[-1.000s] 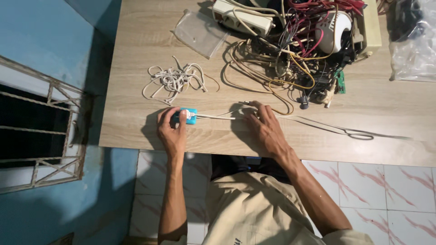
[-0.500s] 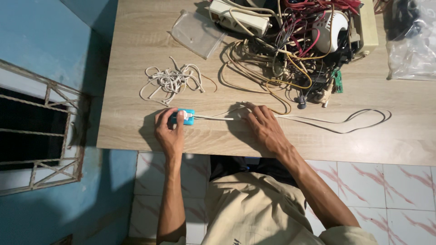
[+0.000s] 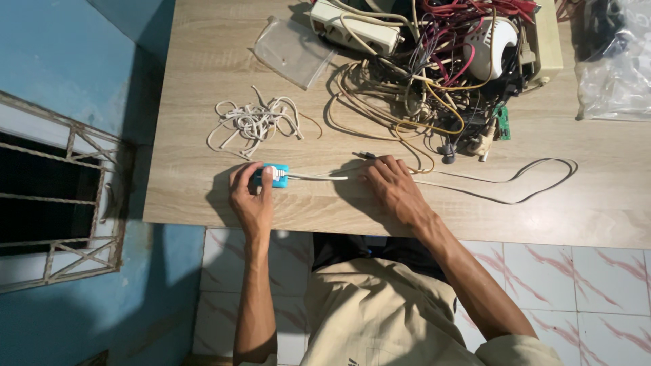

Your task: The person picks up a cable from a table, straightens it, and then coils the cable using a blue plastic winder before placing it back on the table and putting a plastic bag over it.

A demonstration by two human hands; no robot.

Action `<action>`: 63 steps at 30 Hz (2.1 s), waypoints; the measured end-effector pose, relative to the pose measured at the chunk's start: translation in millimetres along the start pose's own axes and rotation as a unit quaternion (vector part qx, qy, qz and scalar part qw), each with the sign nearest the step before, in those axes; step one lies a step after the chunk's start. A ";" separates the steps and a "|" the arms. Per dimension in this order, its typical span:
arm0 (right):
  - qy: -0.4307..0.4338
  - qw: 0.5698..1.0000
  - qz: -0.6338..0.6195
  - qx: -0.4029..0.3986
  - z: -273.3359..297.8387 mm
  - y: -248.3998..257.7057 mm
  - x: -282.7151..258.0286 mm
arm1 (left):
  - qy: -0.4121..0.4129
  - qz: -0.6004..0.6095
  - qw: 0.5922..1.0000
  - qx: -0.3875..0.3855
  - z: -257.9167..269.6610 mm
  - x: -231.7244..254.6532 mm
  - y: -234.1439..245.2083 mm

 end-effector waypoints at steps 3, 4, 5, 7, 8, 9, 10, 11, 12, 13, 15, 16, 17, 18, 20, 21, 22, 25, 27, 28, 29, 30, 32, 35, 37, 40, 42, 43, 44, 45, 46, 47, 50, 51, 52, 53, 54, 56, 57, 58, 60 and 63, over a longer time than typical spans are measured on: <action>0.003 1.000 -0.011 0.003 4.3 -0.8 0.8 | -0.005 -0.004 1.000 -0.002 -0.2 0.5 -0.3; 0.014 1.000 -0.015 0.012 8.0 -1.1 0.2 | -0.015 -0.008 1.000 -0.001 -0.2 1.3 -0.3; 0.026 0.999 -0.019 0.022 13.5 -1.6 -0.1 | -0.023 -0.009 1.000 -0.001 -0.2 2.3 -0.2; 0.053 0.997 0.018 0.054 24.3 -6.2 -1.2 | -0.040 -0.013 0.999 0.001 -0.3 5.5 0.9; 0.068 0.993 0.058 0.077 28.3 -9.9 -2.6 | -0.022 -0.017 1.000 -0.001 -0.7 4.0 1.1; 0.083 0.987 0.098 0.100 31.7 -12.3 -3.5 | -0.004 -0.021 1.000 -0.003 -0.9 2.8 0.9; 0.070 0.992 0.068 0.082 34.2 -17.0 -0.4 | 0.014 -0.025 1.000 -0.006 -1.1 1.3 0.5; 0.058 0.996 0.038 0.063 36.3 -20.0 1.2 | 0.019 -0.018 1.000 -0.006 -1.7 1.2 0.2; 0.045 0.998 0.007 0.044 37.3 -21.9 2.1 | 0.025 -0.011 1.000 -0.007 -1.6 0.5 -0.1; 0.039 0.998 0.011 0.050 36.0 -19.7 2.0 | 0.031 -0.005 0.999 -0.008 -0.9 -0.6 0.0; 0.028 0.997 0.020 0.063 27.8 -12.2 1.5 | -0.016 -0.005 1.000 -0.001 -1.8 5.0 0.6; 0.007 0.999 -0.007 0.051 23.4 -9.6 1.6 | -0.039 -0.005 0.999 0.002 -1.8 7.9 1.6; -0.015 0.998 -0.035 0.039 19.3 -6.6 1.6 | -0.028 -0.007 1.000 0.000 -1.5 6.6 1.9; -0.036 0.997 -0.063 0.028 14.2 -4.2 2.7 | -0.018 -0.008 1.000 -0.003 -1.6 5.9 1.6; -0.076 0.994 -0.073 0.003 4.8 -2.7 7.0 | 0.022 -0.008 1.000 -0.009 -1.8 3.0 0.9; -0.096 0.992 -0.078 -0.009 2.9 -3.3 8.4 | 0.052 -0.006 0.999 -0.014 -1.9 0.1 0.1; -0.081 0.995 -0.058 -0.010 1.0 -2.0 6.0 | 0.081 -0.004 0.997 -0.018 -1.8 -2.9 -1.1; -0.069 0.997 -0.041 -0.017 1.0 0.5 1.0 | -0.145 -0.048 0.988 0.004 2.9 27.1 -0.2; -0.103 0.991 -0.084 -0.023 3.9 2.1 1.9 | -0.174 -0.084 0.981 -0.013 5.0 27.1 -7.4; -0.086 0.993 -0.077 -0.014 4.6 3.8 -1.3 | -0.188 -0.104 0.977 -0.023 7.2 26.3 -9.5; -0.069 0.995 -0.071 -0.005 5.7 5.2 -3.9 | -0.183 -0.096 0.978 -0.034 9.0 23.7 -9.7; -0.050 0.997 -0.062 0.005 5.2 6.2 -5.3 | -0.180 -0.086 0.979 -0.044 9.7 21.6 -10.8; -0.049 0.998 -0.040 -0.001 6.6 2.1 -5.0 | -0.180 -0.073 0.979 -0.063 11.2 19.2 -12.7; -0.047 0.999 -0.011 -0.007 11.2 -0.9 -4.0 | -0.178 -0.065 0.978 -0.090 12.0 21.2 -15.8; -0.049 0.999 -0.009 -0.005 12.7 -2.2 -4.0 | -0.165 -0.068 0.978 -0.108 10.7 24.6 -15.3; -0.051 0.999 -0.017 0.000 13.3 -4.3 -3.8 | -0.168 -0.049 0.979 -0.101 11.1 33.4 -13.9; -0.051 0.999 -0.003 -0.002 13.9 -5.3 -2.8 | -0.186 -0.049 0.976 -0.103 9.9 35.7 -15.1; -0.054 0.999 -0.008 -0.004 14.6 -5.7 -2.1 | -0.194 -0.049 0.974 -0.104 9.6 36.0 -15.9; -0.057 0.998 -0.013 -0.005 15.6 -6.0 -1.6 | -0.199 -0.052 0.973 -0.107 9.9 35.4 -16.4; -0.061 0.998 -0.019 -0.006 16.4 -6.5 -1.3 | -0.203 -0.056 0.971 -0.109 10.6 34.9 -16.7; -0.061 0.998 -0.005 -0.007 17.0 -7.1 -1.4 | -0.208 -0.059 0.970 -0.112 11.6 34.4 -17.3; -0.061 0.998 0.009 -0.007 16.7 -8.2 -2.1 | -0.207 -0.063 0.969 -0.116 11.9 33.5 -17.7; -0.062 0.998 0.009 -0.004 8.9 -12.2 -6.3 | -0.201 -0.065 0.969 -0.129 12.2 32.8 -19.0; -0.063 0.998 0.002 -0.002 4.1 -15.6 -10.5 | -0.197 -0.062 0.969 -0.134 12.9 32.9 -19.1; -0.040 0.999 -0.002 0.009 -2.5 -19.0 -19.9 | -0.194 -0.059 0.969 -0.140 12.3 33.6 -19.7; -0.018 1.000 -0.006 0.020 -9.8 -24.3 -31.3 | -0.192 -0.054 0.970 -0.142 11.8 34.6 -19.7; 0.003 0.999 -0.010 0.031 -15.5 -30.0 -43.1 | -0.189 -0.048 0.970 -0.145 12.1 35.2 -19.1; 0.000 1.000 -0.019 0.015 -30.6 -48.7 -57.2 | -0.190 -0.046 0.970 -0.146 11.6 36.4 -19.3; -0.001 1.000 -0.023 0.007 -34.7 -54.0 -59.4 | -0.193 -0.049 0.969 -0.143 10.8 36.9 -19.8; -0.013 1.000 -0.024 0.012 -34.4 -54.3 -57.5 | -0.195 -0.052 0.969 -0.141 10.8 36.7 -20.0; -0.036 0.999 -0.027 0.019 -32.0 -52.6 -51.7 | -0.193 -0.053 0.969 -0.141 11.0 35.0 -19.5; -0.039 0.999 -0.015 0.011 -22.7 -44.7 -36.3 | -0.194 -0.058 0.969 -0.142 13.7 33.7 -18.7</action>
Point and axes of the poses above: each hand's wrist, its own z-axis away from the middle knuckle, its own y-axis out of the back of the hand, x = y × z, the point moved 7 cm from there along -z, towards the middle knuckle, and after that the axes turned 7 degrees about x, right-handed, at the moved point
